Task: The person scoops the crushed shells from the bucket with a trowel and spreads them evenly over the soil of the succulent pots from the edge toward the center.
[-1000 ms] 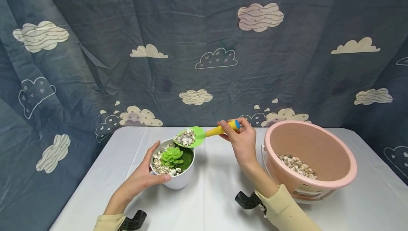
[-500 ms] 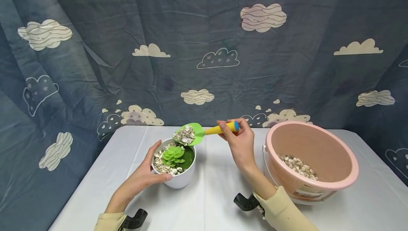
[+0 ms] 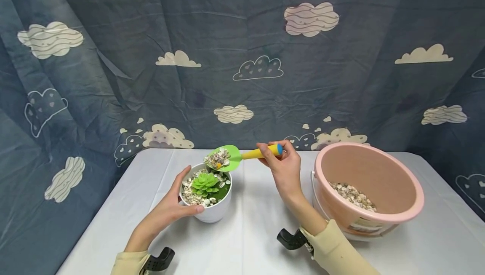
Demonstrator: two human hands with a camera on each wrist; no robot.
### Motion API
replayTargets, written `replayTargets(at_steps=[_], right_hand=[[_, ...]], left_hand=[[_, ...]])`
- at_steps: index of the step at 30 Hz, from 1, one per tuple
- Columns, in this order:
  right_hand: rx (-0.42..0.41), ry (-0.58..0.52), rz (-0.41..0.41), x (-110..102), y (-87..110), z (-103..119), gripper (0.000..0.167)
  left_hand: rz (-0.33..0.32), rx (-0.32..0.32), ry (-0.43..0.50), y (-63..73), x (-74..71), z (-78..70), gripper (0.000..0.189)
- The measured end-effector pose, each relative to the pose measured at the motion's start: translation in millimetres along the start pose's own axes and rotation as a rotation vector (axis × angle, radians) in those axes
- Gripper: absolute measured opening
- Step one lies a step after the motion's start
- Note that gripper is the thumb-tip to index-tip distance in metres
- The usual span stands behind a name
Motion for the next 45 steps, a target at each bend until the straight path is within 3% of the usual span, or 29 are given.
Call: replayTargets(at_steps=[6,18,30,45], right_hand=[[-0.005,-0.047,0.014,4.0,-0.7,-0.7,0.031],[0.059,-0.034,0.022,9.0,-2.5,-8.0,0.036],[0.128,-0.033,-0.036,2.4,-3.9,-12.0,0.038],[-0.017,0.051,0.014,-5.6,-0.6,12.5,0.032]], left_hand=[[-0.003,-0.002,-0.013,0.9,-0.3,0.5,0.11],[-0.002,0.0,-0.006,0.4,-0.4,-1.4,0.11],[-0.006,-0.005,-0.015,1.3,0.0,-1.9,0.11],[-0.01,0.003,-0.008,0.1,0.6,-0.8,0.111]])
Point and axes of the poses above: each hand's wrist, its own y-axis away from the middle knuckle, its own x-axis out of the palm, z = x × y, the point moved 2 cm from there along -y, towards the middle knuckle, and after that the axes turned 3 degrees about z, right-handed, at the moved point
